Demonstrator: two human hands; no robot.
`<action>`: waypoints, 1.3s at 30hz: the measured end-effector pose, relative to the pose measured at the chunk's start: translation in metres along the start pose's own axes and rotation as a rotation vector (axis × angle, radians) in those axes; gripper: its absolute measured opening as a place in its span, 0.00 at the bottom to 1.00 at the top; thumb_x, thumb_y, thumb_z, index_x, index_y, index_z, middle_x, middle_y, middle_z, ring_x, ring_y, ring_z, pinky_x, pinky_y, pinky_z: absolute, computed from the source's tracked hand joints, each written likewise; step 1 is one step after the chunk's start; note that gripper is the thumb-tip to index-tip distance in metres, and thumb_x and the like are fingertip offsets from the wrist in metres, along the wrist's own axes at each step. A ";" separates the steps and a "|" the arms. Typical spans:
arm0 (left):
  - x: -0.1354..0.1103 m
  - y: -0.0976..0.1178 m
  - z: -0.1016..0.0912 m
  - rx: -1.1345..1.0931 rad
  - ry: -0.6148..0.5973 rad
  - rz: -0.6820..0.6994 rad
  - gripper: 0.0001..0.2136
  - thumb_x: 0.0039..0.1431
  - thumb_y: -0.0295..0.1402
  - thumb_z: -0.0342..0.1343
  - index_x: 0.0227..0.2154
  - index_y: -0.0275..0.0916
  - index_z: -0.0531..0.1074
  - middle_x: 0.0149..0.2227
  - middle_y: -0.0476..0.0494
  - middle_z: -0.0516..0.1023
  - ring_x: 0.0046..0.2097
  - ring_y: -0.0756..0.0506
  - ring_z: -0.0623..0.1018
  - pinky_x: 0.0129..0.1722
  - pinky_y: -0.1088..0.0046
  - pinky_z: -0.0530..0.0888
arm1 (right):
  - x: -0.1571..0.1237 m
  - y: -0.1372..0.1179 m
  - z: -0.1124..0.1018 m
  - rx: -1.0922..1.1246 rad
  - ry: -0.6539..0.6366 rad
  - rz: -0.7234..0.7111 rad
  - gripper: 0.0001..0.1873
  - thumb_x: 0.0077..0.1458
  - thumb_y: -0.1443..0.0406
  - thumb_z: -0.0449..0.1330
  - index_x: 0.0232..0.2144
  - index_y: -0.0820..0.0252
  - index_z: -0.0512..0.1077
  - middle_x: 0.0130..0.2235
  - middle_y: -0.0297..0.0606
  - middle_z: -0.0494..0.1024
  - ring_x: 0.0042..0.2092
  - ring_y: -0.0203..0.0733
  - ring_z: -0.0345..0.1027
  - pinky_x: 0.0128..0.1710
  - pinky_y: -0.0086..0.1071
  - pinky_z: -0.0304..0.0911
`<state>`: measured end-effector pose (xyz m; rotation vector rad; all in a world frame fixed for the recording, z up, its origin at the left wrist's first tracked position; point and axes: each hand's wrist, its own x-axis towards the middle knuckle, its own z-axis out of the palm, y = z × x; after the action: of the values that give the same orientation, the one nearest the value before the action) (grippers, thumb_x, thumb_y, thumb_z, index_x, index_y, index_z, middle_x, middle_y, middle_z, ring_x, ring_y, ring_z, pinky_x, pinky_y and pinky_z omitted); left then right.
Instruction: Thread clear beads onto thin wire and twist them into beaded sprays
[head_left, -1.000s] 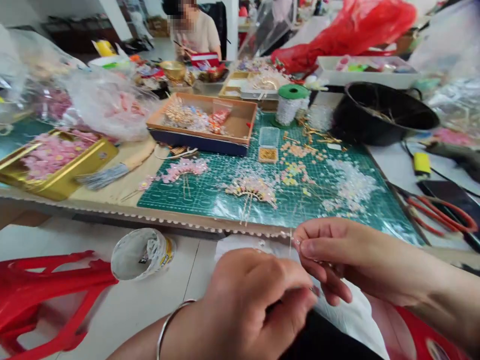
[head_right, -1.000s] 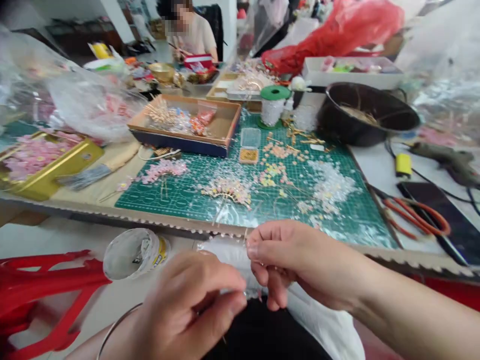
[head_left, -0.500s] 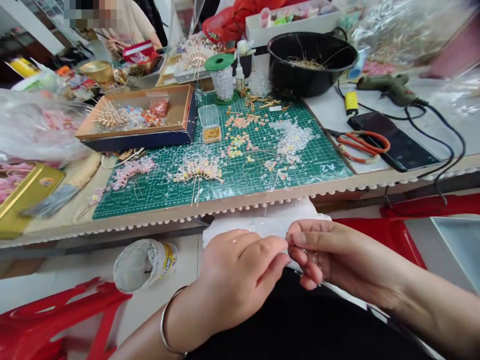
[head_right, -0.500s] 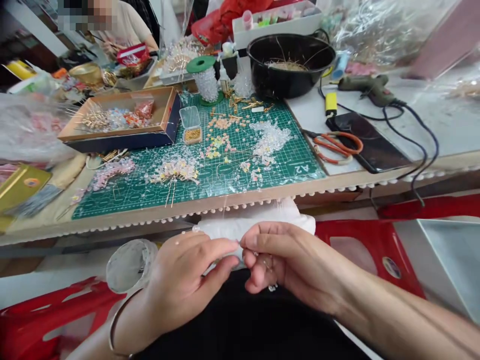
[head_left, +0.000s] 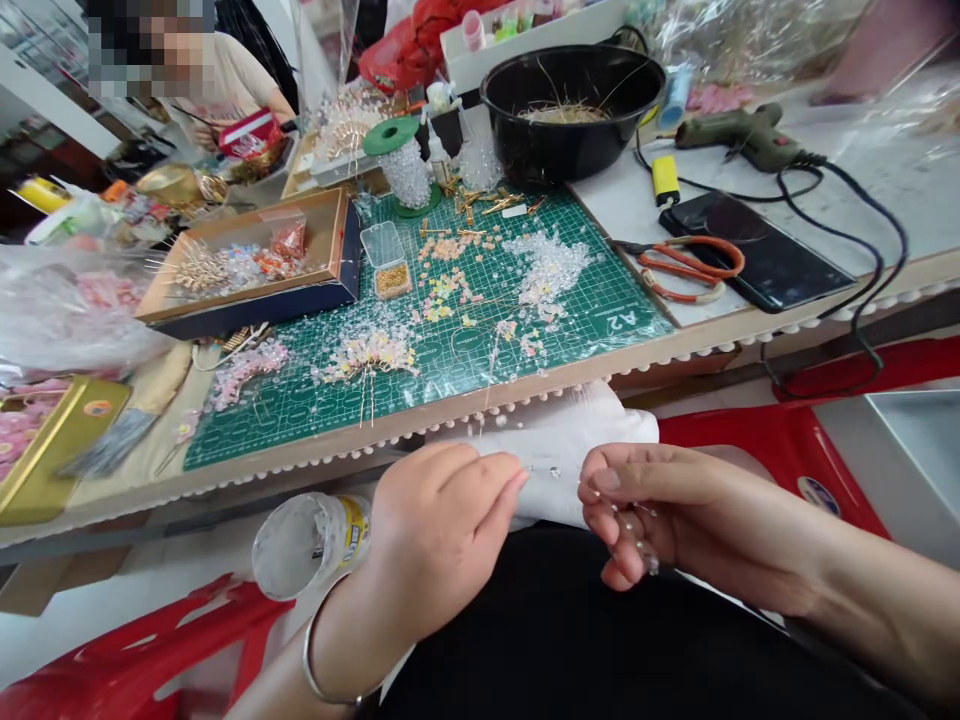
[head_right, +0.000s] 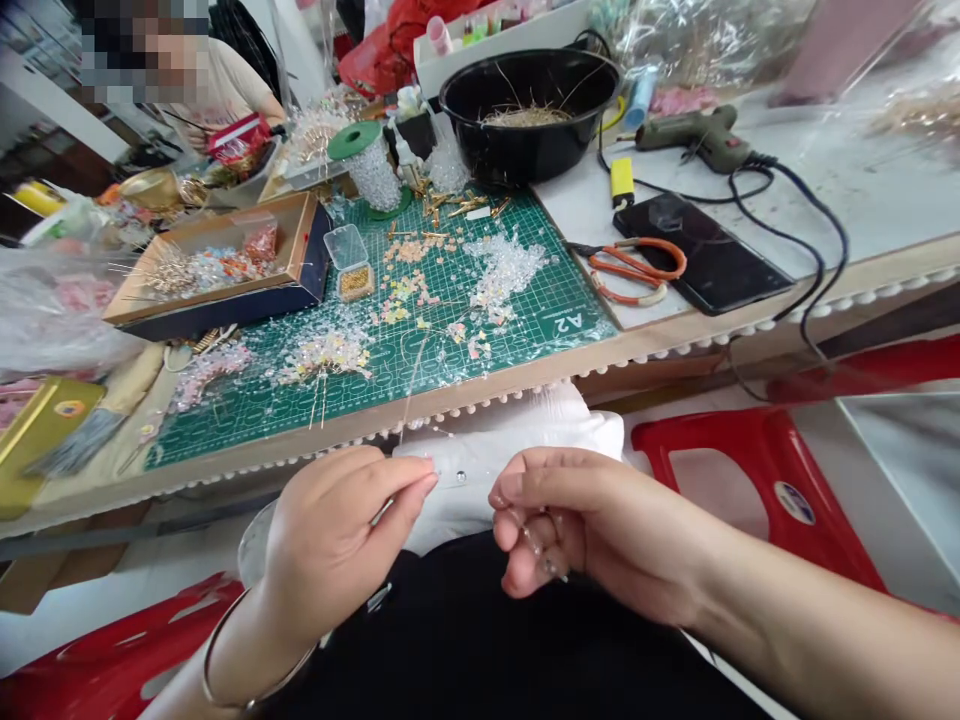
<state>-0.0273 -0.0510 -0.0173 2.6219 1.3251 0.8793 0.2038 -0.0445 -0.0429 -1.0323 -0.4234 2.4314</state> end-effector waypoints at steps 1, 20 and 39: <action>0.001 -0.001 -0.001 0.005 -0.002 0.006 0.04 0.64 0.25 0.58 0.34 0.36 0.77 0.23 0.51 0.73 0.25 0.50 0.69 0.28 0.72 0.65 | -0.001 0.000 -0.002 -0.002 0.002 0.006 0.07 0.59 0.63 0.66 0.31 0.61 0.77 0.28 0.36 0.81 0.26 0.38 0.77 0.34 0.35 0.75; -0.003 -0.020 -0.002 0.079 -0.049 -0.031 0.07 0.64 0.23 0.57 0.31 0.34 0.78 0.22 0.49 0.73 0.26 0.50 0.71 0.28 0.71 0.65 | -0.010 -0.005 -0.011 -0.064 -0.006 0.042 0.07 0.57 0.62 0.68 0.31 0.60 0.77 0.26 0.30 0.75 0.24 0.29 0.66 0.35 0.33 0.73; 0.009 0.013 0.001 -0.220 -0.331 -0.087 0.08 0.65 0.37 0.61 0.39 0.37 0.78 0.31 0.50 0.83 0.31 0.46 0.80 0.31 0.68 0.69 | -0.011 -0.020 0.009 -0.738 0.110 0.018 0.15 0.53 0.53 0.68 0.31 0.58 0.76 0.23 0.32 0.76 0.24 0.34 0.65 0.21 0.25 0.52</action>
<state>-0.0135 -0.0517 -0.0103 2.3902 1.1719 0.5155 0.2096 -0.0347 -0.0213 -1.4407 -1.3356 2.2414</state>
